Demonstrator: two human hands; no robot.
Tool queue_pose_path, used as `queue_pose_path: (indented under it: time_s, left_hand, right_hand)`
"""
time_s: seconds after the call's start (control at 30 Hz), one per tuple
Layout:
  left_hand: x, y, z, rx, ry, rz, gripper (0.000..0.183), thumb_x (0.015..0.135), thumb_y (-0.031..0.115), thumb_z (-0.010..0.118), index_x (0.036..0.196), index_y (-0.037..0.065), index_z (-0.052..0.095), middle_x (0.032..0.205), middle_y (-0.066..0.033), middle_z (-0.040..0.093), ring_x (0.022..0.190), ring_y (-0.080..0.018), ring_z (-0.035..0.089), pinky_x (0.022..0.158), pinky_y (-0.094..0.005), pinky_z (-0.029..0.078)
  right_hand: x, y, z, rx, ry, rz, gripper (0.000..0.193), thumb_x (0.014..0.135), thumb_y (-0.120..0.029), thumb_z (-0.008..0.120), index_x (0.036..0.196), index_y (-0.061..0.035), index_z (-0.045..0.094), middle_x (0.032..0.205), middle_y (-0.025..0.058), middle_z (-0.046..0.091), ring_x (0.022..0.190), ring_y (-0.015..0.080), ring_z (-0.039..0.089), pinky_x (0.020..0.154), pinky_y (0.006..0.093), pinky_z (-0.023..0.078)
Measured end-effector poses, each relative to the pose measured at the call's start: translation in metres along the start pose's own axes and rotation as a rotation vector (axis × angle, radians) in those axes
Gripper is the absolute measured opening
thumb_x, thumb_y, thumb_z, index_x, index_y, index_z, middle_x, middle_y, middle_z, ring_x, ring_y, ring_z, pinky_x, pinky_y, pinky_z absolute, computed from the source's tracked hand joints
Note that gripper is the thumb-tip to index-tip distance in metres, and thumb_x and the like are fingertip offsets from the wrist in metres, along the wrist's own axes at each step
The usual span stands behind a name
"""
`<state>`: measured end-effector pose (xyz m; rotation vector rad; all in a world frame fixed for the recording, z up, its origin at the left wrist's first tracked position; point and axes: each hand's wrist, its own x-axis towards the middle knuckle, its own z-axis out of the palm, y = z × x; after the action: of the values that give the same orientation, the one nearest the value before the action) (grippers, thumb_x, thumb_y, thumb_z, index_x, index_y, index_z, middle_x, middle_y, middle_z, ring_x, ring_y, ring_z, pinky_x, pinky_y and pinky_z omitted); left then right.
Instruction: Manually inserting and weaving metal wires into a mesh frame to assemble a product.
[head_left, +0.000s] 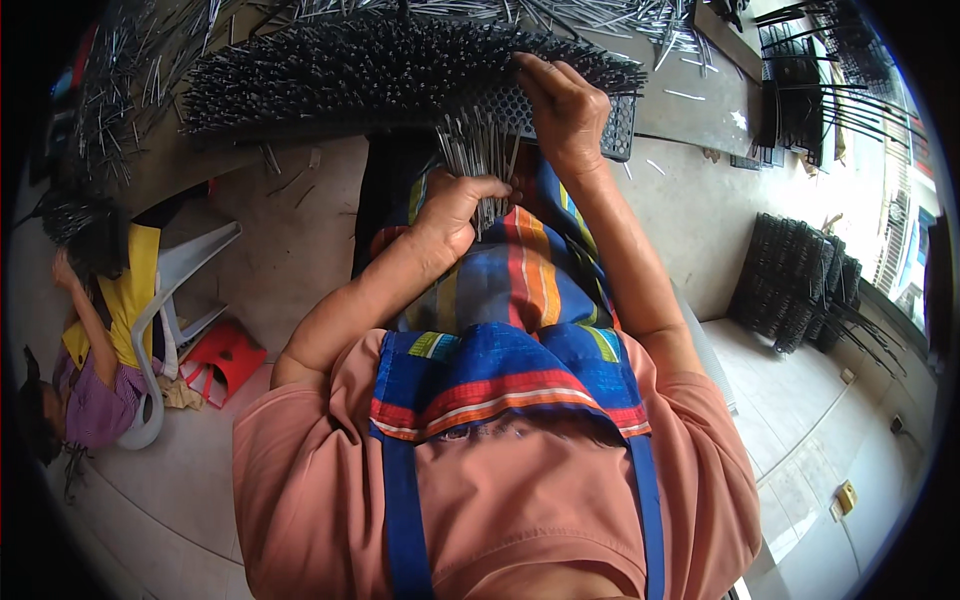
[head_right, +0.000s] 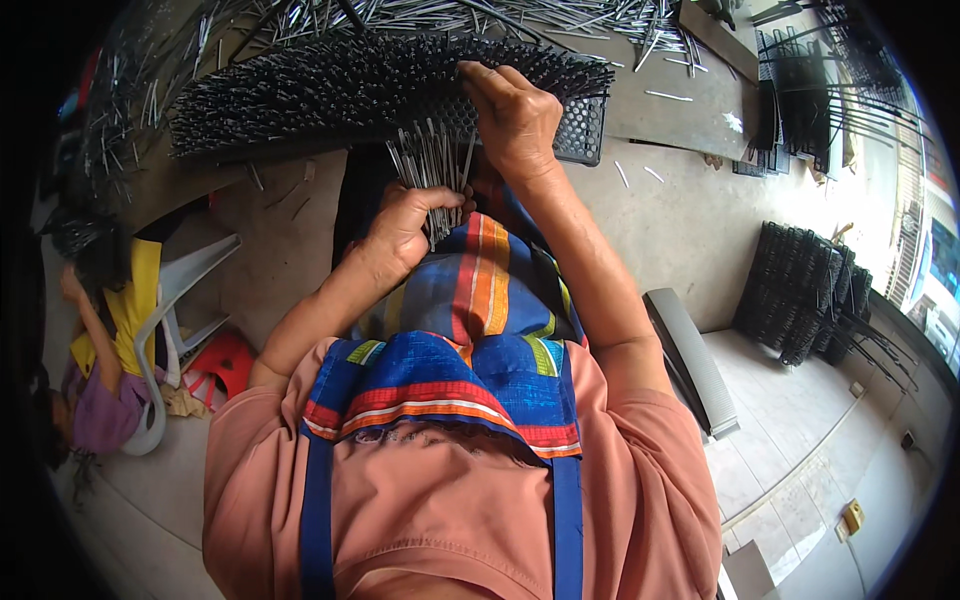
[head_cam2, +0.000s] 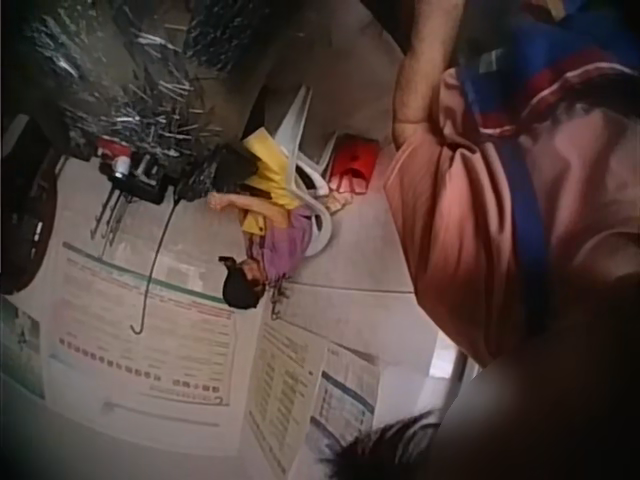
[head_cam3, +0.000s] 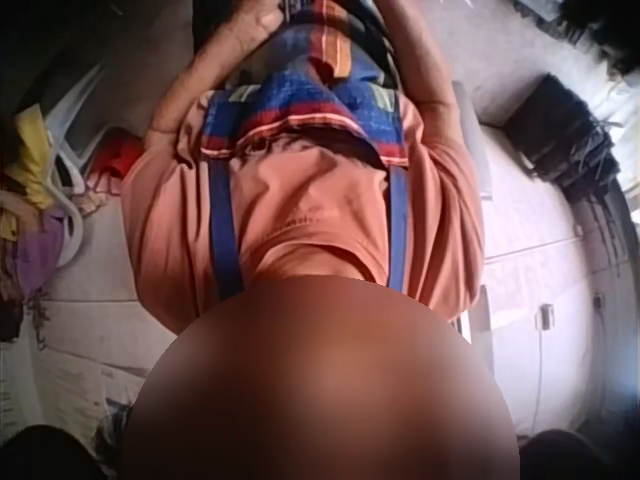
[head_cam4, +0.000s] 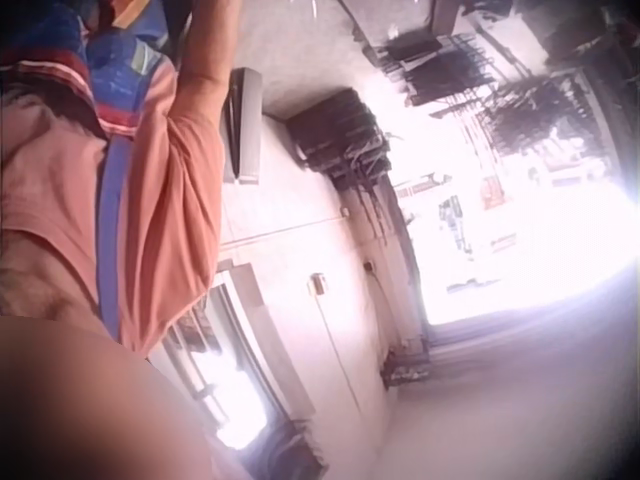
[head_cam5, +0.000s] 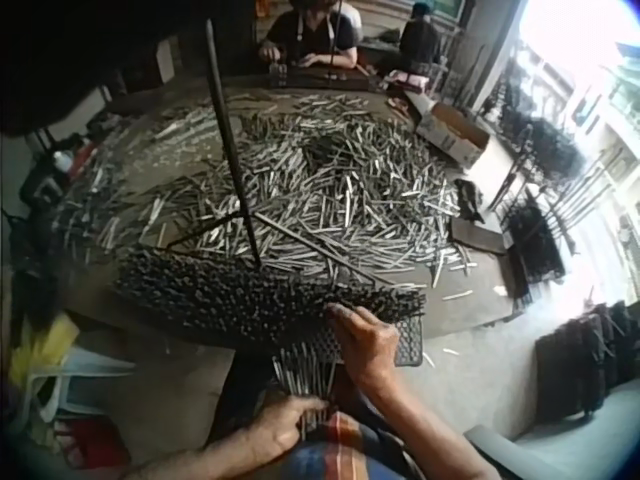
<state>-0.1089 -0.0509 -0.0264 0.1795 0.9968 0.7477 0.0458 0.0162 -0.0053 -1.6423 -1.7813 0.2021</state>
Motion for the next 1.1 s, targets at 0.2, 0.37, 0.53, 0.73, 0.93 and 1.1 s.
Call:
queue_pose_path:
  time_s: [0.2,0.37,0.53,0.73,0.93,1.1]
  left_hand:
    - [0.001,-0.001,0.001,0.03,0.01,-0.022,0.024,0.067,-0.012,0.064,0.09,-0.008,0.066,0.082,-0.0163,0.07,0.069,-0.0249,0.07,0.068,-0.0343,0.059]
    - [0.001,-0.002,0.003,0.014,-0.01,-0.004,0.03,0.066,-0.013,0.064,0.095,-0.005,0.067,0.086,-0.0136,0.07,0.074,-0.0246,0.07,0.069,-0.0343,0.059]
    - [-0.005,0.003,0.013,0.089,-0.053,0.033,0.031,0.069,-0.014,0.062,0.097,-0.002,0.068,0.087,-0.011,0.07,0.075,-0.0221,0.069,0.072,-0.0343,0.058]
    - [0.001,-0.001,0.022,0.062,-0.088,0.014,0.031,0.071,-0.014,0.063,0.099,-0.002,0.067,0.091,-0.012,0.07,0.076,-0.0236,0.07,0.064,-0.0336,0.06]
    - [0.013,-0.004,0.016,0.098,0.05,-0.087,0.016,0.073,-0.011,0.066,0.088,-0.004,0.067,0.081,-0.0154,0.069,0.064,-0.0245,0.069,0.059,-0.0336,0.059]
    - [0.01,-0.002,0.025,0.061,0.01,-0.057,0.019,0.073,-0.012,0.066,0.09,-0.004,0.066,0.081,-0.0161,0.069,0.066,-0.025,0.069,0.06,-0.034,0.059]
  right_hand:
    - [-0.009,0.017,0.006,0.136,0.083,0.009,0.019,0.079,-0.009,0.074,0.097,-0.009,0.073,0.076,0.0068,0.065,0.062,0.0186,0.063,0.057,0.0275,0.047]
    - [-0.021,0.018,0.001,0.197,0.082,0.151,0.015,0.079,-0.008,0.073,0.093,-0.0051,0.072,0.071,0.0052,0.065,0.06,0.0093,0.058,0.055,0.0261,0.046]
    - [-0.035,0.007,-0.035,0.77,-0.553,0.745,0.008,0.078,-0.009,0.074,0.08,-0.003,0.07,0.062,-0.0023,0.059,0.052,0.004,0.048,0.046,0.0205,0.033]
    - [-0.043,0.019,-0.041,0.885,-0.394,0.817,0.006,0.08,-0.006,0.071,0.077,-0.0014,0.068,0.061,-0.0009,0.058,0.05,0.0038,0.045,0.045,0.0206,0.03]
    - [-0.021,0.027,-0.039,0.892,0.318,0.487,0.008,0.08,0.0,0.072,0.087,0.0017,0.072,0.072,-0.0001,0.062,0.056,0.0037,0.046,0.05,0.0193,0.033]
    - [-0.005,0.043,-0.021,0.701,0.344,0.216,0.004,0.079,0.004,0.071,0.082,0.0023,0.072,0.079,0.0001,0.064,0.068,0.0064,0.055,0.06,0.019,0.044]
